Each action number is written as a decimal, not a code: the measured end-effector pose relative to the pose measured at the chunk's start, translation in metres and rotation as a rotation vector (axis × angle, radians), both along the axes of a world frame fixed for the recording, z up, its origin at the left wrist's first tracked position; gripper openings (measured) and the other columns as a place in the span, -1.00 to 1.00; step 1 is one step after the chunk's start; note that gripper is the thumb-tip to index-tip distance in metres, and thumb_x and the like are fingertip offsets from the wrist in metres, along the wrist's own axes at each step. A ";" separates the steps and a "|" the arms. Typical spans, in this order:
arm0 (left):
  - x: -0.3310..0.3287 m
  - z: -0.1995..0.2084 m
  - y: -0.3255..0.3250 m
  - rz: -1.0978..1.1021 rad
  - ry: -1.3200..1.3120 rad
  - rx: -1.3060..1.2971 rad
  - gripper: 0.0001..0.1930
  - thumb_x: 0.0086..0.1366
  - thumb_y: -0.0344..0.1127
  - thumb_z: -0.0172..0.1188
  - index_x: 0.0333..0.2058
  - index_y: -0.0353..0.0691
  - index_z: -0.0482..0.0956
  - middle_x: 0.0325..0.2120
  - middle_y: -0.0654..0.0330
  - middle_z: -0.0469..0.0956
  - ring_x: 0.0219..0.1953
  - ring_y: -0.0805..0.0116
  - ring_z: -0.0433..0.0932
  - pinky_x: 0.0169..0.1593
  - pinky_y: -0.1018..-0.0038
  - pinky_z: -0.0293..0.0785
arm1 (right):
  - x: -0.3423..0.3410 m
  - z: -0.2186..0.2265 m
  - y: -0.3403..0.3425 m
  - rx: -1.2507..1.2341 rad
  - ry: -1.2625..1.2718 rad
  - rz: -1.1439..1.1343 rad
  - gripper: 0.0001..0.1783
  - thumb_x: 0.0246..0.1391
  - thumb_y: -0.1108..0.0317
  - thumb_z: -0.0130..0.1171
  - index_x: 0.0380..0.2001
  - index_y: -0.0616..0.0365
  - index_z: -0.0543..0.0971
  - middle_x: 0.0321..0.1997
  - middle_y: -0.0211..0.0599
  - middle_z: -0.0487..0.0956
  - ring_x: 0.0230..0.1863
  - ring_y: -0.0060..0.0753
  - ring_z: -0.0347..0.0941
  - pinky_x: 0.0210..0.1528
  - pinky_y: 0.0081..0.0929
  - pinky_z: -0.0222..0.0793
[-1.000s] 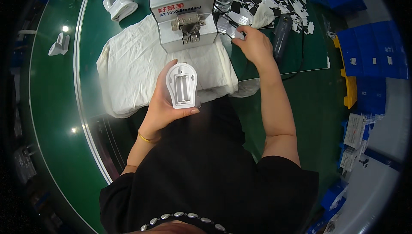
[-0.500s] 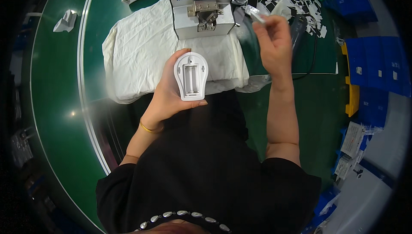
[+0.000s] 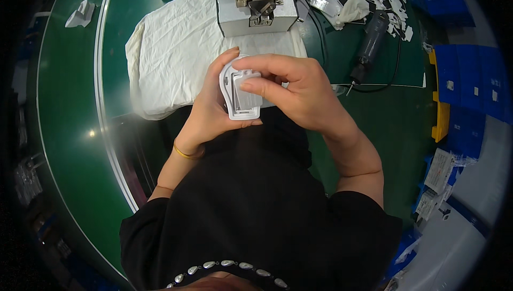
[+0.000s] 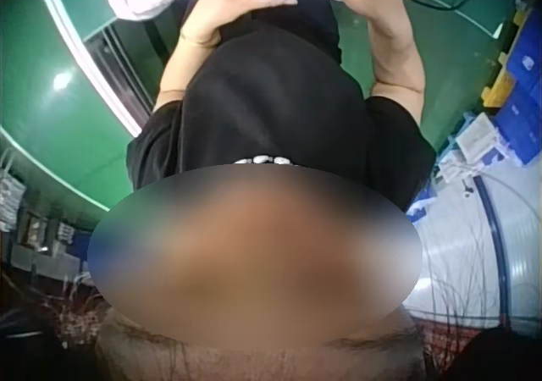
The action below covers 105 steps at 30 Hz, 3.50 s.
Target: Assembling and screwing together plastic housing components for an electronic device at a factory workbench.
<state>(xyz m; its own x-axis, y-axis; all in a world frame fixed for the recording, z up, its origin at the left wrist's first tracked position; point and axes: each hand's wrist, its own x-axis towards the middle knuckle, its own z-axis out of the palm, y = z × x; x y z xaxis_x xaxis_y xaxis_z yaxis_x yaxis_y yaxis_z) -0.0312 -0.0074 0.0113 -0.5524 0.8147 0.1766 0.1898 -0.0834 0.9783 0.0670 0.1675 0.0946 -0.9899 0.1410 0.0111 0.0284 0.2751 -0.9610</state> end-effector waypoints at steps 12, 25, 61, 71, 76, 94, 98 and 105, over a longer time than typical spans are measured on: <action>0.007 -0.005 -0.003 -0.032 -0.194 -0.004 0.15 -0.25 -0.32 0.66 0.34 -0.12 0.14 0.20 0.09 0.27 0.25 0.17 0.31 0.28 0.26 0.29 | 0.001 -0.011 -0.006 0.609 0.238 -0.056 -0.76 0.07 0.47 0.34 -0.15 0.09 0.69 -0.12 -0.30 0.61 -0.13 -0.55 0.49 -0.07 -0.54 0.41; 0.009 0.014 -0.007 -0.138 -0.362 0.221 -0.30 0.34 -0.53 0.07 0.38 -0.30 -0.03 0.25 0.05 0.20 0.28 0.28 0.21 0.34 0.31 0.09 | 0.011 -0.048 -0.019 -0.355 0.012 -0.152 -0.16 0.09 0.49 0.30 0.38 0.23 0.11 0.11 -0.11 0.47 0.08 -0.38 0.45 0.18 -0.45 0.34; 0.004 -0.017 0.004 0.130 0.530 -0.042 -0.22 -0.17 -0.24 0.56 0.14 -0.02 0.53 0.16 -0.12 0.39 0.07 -0.10 0.50 0.10 0.23 0.49 | -0.102 0.053 0.040 0.087 0.683 -0.459 -0.56 -0.05 0.59 0.38 -0.07 0.33 0.49 -0.31 -0.32 0.59 -0.28 -0.53 0.56 -0.22 -0.50 0.49; 0.012 -0.017 0.002 0.132 0.520 0.014 -0.23 -0.17 -0.34 0.58 0.13 -0.04 0.54 0.17 -0.13 0.39 0.15 -0.10 0.47 0.14 0.27 0.48 | -0.115 0.050 0.054 -0.086 0.660 -0.184 -0.40 0.06 0.52 0.27 0.16 0.29 0.31 -0.31 -0.26 0.56 -0.28 -0.44 0.56 -0.08 -0.47 0.45; 0.010 -0.020 0.001 0.148 0.555 -0.011 -0.24 -0.11 -0.20 0.52 0.16 0.01 0.51 0.18 -0.17 0.37 0.10 -0.11 0.50 0.08 0.26 0.51 | -0.102 0.043 0.054 -0.143 0.660 -0.077 -0.41 0.10 0.56 0.17 0.20 0.39 0.26 -0.37 -0.27 0.53 -0.40 -0.41 0.51 -0.18 -0.31 0.46; 0.007 -0.020 0.001 0.151 0.520 0.012 -0.28 -0.11 -0.26 0.52 0.12 -0.03 0.53 0.18 -0.13 0.37 0.00 -0.06 0.54 -0.01 0.31 0.54 | -0.041 0.038 -0.007 -0.074 0.552 -0.133 -0.50 0.12 0.50 0.13 0.13 0.18 0.26 -0.45 -0.29 0.44 -0.49 -0.46 0.42 -0.28 -0.29 0.41; 0.007 -0.022 0.001 0.151 0.511 0.021 -0.29 -0.11 -0.26 0.51 0.11 -0.04 0.53 0.18 -0.12 0.37 0.03 -0.07 0.53 0.00 0.31 0.54 | -0.046 0.035 -0.011 -0.149 0.596 -0.165 -0.49 -0.03 0.57 0.31 0.00 0.36 0.35 -0.47 -0.35 0.55 -0.44 -0.60 0.48 -0.30 -0.62 0.40; 0.006 -0.028 0.002 0.158 0.487 0.013 -0.24 -0.17 -0.27 0.58 0.13 0.02 0.54 0.21 -0.09 0.36 0.11 -0.06 0.51 0.08 0.29 0.53 | -0.046 0.038 -0.006 0.071 0.520 0.027 -0.55 0.12 0.51 0.18 0.03 0.16 0.26 -0.46 -0.28 0.43 -0.51 -0.47 0.39 -0.31 -0.32 0.41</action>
<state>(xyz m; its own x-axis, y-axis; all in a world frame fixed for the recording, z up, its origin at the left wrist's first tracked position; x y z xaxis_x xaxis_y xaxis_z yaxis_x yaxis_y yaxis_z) -0.0250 -0.0059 -0.0162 -0.5195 0.7238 0.4542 0.6350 -0.0287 0.7720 0.0210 0.1618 0.1321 -0.8543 0.0966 0.5108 -0.4557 0.3338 -0.8252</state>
